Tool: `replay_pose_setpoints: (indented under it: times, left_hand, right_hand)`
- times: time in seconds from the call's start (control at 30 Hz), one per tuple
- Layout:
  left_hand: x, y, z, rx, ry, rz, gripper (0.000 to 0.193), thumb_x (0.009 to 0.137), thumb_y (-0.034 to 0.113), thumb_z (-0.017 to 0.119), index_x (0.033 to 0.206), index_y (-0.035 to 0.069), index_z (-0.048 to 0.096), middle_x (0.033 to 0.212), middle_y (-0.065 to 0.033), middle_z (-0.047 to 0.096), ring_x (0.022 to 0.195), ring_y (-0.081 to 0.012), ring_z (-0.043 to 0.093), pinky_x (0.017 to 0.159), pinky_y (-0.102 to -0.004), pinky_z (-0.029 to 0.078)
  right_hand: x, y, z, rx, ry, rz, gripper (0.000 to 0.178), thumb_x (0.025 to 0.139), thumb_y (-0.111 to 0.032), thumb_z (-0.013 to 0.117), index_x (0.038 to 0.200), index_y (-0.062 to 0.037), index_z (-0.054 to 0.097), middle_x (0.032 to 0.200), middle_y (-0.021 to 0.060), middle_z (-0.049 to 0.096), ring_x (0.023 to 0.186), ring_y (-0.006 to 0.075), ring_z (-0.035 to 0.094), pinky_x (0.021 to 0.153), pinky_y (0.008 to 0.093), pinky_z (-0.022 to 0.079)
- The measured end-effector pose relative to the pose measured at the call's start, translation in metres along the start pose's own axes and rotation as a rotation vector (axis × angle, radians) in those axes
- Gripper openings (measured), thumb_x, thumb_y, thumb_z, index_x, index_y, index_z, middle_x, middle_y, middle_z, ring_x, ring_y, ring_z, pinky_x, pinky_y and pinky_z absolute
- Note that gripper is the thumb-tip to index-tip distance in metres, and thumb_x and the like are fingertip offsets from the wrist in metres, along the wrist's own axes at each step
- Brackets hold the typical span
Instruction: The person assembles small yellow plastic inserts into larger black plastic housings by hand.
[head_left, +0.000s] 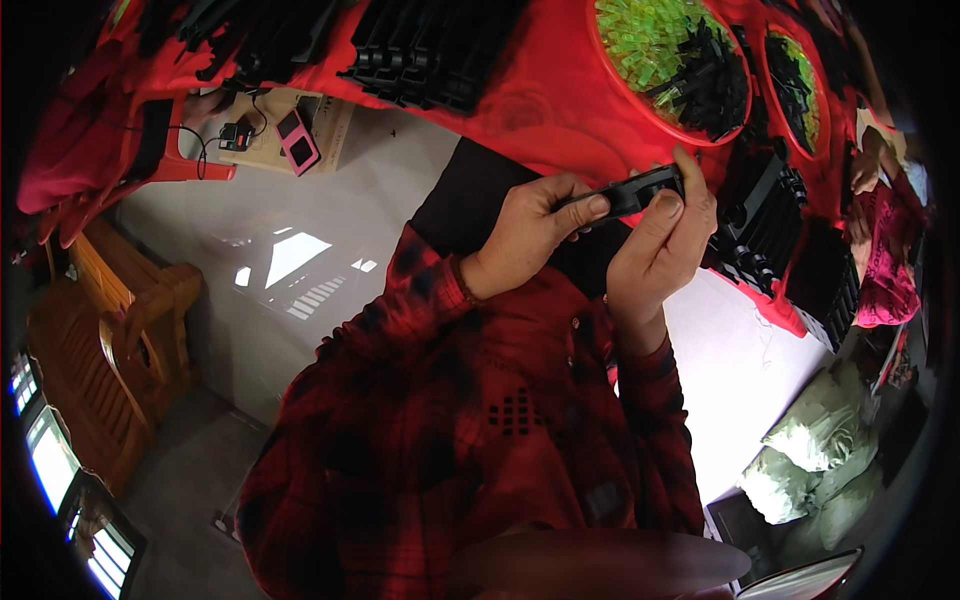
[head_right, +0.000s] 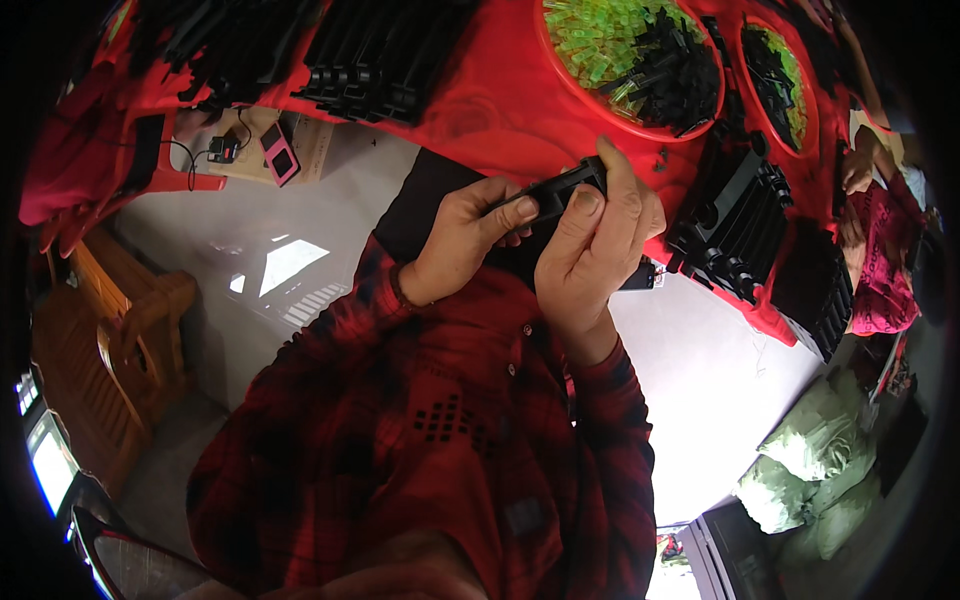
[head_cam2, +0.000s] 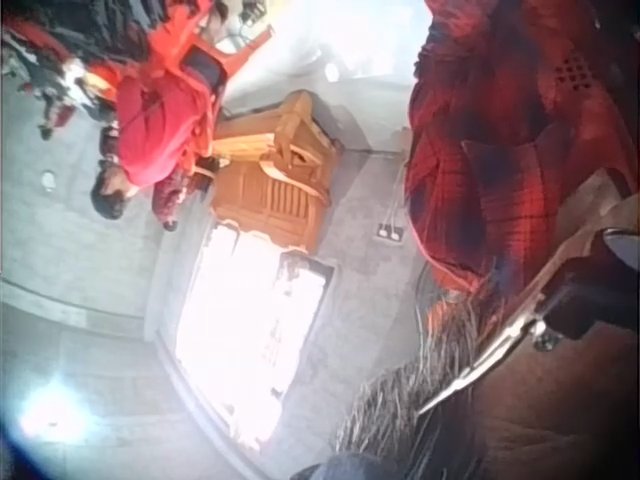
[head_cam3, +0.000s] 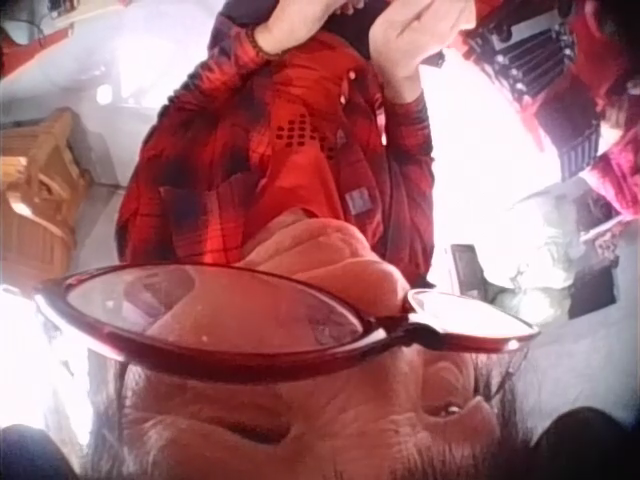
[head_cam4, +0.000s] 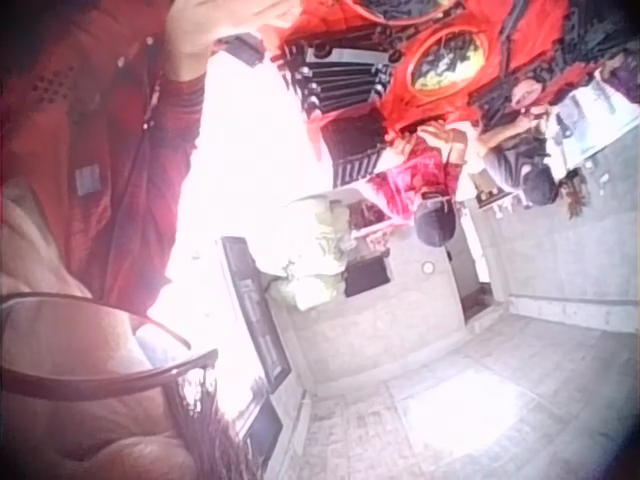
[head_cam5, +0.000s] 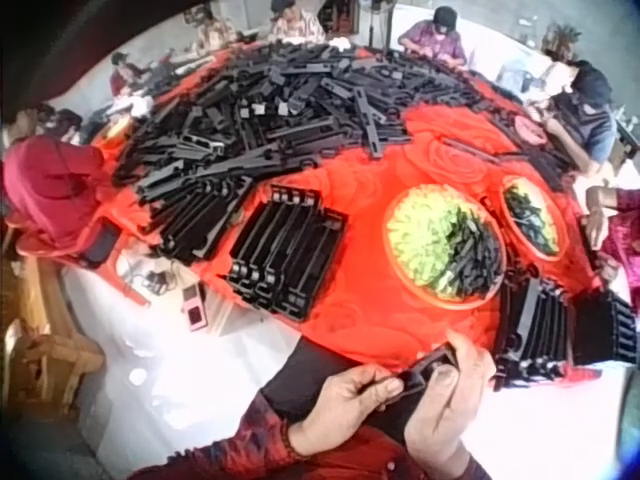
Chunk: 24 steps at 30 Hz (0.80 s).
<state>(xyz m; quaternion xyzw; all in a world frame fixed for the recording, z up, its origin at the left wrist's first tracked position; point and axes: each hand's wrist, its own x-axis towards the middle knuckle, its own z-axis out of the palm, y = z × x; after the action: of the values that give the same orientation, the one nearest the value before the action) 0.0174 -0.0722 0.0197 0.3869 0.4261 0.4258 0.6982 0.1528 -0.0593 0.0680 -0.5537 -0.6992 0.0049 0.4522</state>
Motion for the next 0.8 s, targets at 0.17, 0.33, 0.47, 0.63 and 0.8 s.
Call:
replay_pose_setpoints:
  times: [0.17, 0.33, 0.47, 0.63, 0.8]
  left_hand:
    - [0.013, 0.010, -0.001, 0.169, -0.016, -0.140, 0.034, 0.100, 0.035, 0.063, 0.094, 0.001, 0.067, 0.079, -0.0003, 0.063, 0.069, -0.0064, 0.056, 0.062, -0.0211, 0.046]
    - [0.010, 0.006, -0.006, 0.131, -0.101, -0.100, 0.031, 0.102, 0.031, 0.060, 0.107, 0.001, 0.067, 0.085, -0.0011, 0.064, 0.071, -0.0065, 0.058, 0.063, -0.0210, 0.047]
    - [0.008, 0.010, -0.009, 0.206, -0.091, -0.032, 0.024, 0.102, 0.019, 0.059, 0.116, 0.000, 0.066, 0.087, -0.0010, 0.064, 0.073, -0.0071, 0.059, 0.065, -0.0225, 0.049]
    - [0.008, 0.011, -0.011, 0.394, 0.001, 0.038, 0.024, 0.100, 0.012, 0.061, 0.121, 0.002, 0.066, 0.083, -0.0021, 0.065, 0.073, -0.0079, 0.061, 0.066, -0.0245, 0.051]
    - [0.010, 0.009, -0.013, 0.615, 0.111, 0.194, 0.026, 0.095, 0.010, 0.065, 0.119, -0.001, 0.066, 0.081, -0.0111, 0.066, 0.073, -0.0160, 0.066, 0.069, -0.0292, 0.052]
  right_hand:
    - [-0.004, 0.016, 0.007, -0.059, -0.047, 0.156, 0.030, 0.102, -0.011, 0.050, 0.125, 0.0041, 0.062, 0.098, 0.0114, 0.066, 0.089, 0.0230, 0.055, 0.085, 0.0360, 0.039]
    - [-0.008, 0.039, 0.009, 0.285, -0.062, 0.415, 0.032, 0.107, -0.016, 0.046, 0.125, 0.0055, 0.061, 0.091, 0.0067, 0.062, 0.077, 0.0134, 0.053, 0.068, 0.0277, 0.042]
    - [-0.009, 0.042, 0.013, 0.382, -0.055, 0.421, 0.033, 0.109, -0.016, 0.044, 0.129, 0.0059, 0.058, 0.090, 0.0020, 0.057, 0.078, 0.0088, 0.048, 0.071, 0.0227, 0.042]
    - [0.001, 0.038, 0.003, 0.338, -0.173, 0.448, 0.032, 0.107, -0.014, 0.048, 0.130, 0.0050, 0.057, 0.095, 0.0053, 0.058, 0.084, 0.0119, 0.052, 0.073, 0.0237, 0.045]
    - [-0.015, 0.037, -0.002, -0.111, 0.087, -0.008, 0.031, 0.089, -0.001, 0.063, 0.120, -0.0032, 0.066, 0.101, 0.0045, 0.059, 0.094, 0.0198, 0.055, 0.081, 0.0337, 0.041]
